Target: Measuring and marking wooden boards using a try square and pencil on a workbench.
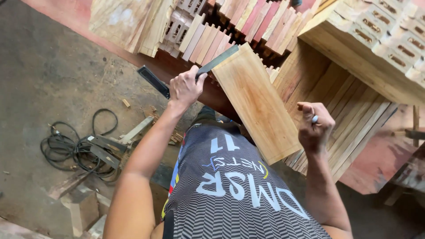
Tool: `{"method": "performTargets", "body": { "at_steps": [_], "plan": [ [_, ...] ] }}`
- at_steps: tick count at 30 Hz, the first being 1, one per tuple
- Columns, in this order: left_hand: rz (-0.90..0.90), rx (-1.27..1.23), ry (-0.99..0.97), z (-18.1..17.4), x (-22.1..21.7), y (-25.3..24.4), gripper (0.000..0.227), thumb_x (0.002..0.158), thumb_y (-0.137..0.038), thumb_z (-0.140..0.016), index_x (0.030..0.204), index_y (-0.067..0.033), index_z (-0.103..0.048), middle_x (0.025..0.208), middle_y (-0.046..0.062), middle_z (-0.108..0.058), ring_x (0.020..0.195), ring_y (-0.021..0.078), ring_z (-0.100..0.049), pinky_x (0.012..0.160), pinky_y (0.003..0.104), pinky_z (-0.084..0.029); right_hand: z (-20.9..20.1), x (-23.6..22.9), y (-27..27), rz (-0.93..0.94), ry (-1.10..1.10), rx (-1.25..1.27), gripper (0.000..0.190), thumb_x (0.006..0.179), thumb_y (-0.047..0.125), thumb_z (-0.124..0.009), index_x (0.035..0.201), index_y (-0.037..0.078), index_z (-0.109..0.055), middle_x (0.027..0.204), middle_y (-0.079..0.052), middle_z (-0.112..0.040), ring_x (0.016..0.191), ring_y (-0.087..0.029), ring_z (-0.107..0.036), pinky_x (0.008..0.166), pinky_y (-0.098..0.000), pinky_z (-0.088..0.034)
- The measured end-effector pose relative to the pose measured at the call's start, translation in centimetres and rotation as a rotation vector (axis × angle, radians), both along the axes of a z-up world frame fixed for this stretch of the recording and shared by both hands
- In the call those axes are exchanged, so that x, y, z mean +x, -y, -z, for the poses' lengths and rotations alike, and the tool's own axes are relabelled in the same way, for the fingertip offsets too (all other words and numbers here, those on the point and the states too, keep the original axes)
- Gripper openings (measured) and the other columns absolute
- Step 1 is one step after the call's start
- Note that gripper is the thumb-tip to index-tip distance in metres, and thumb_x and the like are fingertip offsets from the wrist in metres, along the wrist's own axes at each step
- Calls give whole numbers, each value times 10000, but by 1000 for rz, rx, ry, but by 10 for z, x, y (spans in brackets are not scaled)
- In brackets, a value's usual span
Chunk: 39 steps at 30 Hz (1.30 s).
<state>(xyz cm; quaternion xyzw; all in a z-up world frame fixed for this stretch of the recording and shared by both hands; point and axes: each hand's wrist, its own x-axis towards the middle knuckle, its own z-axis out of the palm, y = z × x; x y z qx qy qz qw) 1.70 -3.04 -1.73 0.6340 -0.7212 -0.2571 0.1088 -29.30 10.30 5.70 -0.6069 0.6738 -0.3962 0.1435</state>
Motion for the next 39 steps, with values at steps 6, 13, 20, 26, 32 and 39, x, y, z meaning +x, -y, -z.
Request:
{"method": "performTargets", "body": {
  "at_steps": [6, 13, 20, 26, 32, 39],
  "plan": [
    [36, -81, 18, 15, -2, 6, 255, 847, -378, -525, 785, -134, -480, 679, 94, -621, 655, 349, -650, 596, 489, -511, 11, 17, 19, -50, 117, 18, 236, 993, 165, -509, 846, 88, -677, 717, -70, -610, 703, -240, -602, 692, -319, -462],
    [52, -231, -10, 32, -5, 5, 210, 814, -355, -551, 800, -161, -472, 626, 93, -585, 579, 355, -638, 534, 485, -515, 18, 26, 33, -109, 193, 47, 233, 984, 145, -521, 822, 66, -668, 669, -83, -600, 636, -226, -584, 627, -311, -443],
    [79, -357, -27, 39, -7, 11, 214, 800, -363, -553, 795, -166, -471, 556, 70, -546, 483, 350, -608, 433, 458, -495, 21, 26, 37, -129, 229, 58, 216, 971, 118, -540, 809, 61, -671, 649, -90, -598, 609, -227, -577, 607, -302, -439],
    [149, -673, -117, 47, -5, 14, 240, 838, -316, -568, 974, -182, -423, 492, 23, -483, 352, 292, -563, 361, 389, -484, 22, 25, 37, -131, 249, 71, 211, 965, 111, -539, 807, 60, -669, 649, -92, -598, 607, -226, -577, 600, -306, -439],
    [159, -696, -115, 45, -5, 15, 218, 836, -306, -563, 950, -174, -432, 466, 11, -455, 329, 289, -542, 341, 380, -468, 24, 24, 39, -136, 249, 71, 209, 965, 109, -542, 806, 57, -668, 642, -99, -596, 594, -234, -574, 587, -304, -437],
    [98, -386, -32, 33, -6, 12, 244, 793, -347, -573, 716, -152, -448, 479, 47, -508, 436, 325, -588, 390, 428, -465, 25, 25, 43, -146, 264, 65, 211, 964, 119, -550, 802, 55, -669, 641, -89, -601, 597, -219, -578, 588, -299, -439]
  ]
}}
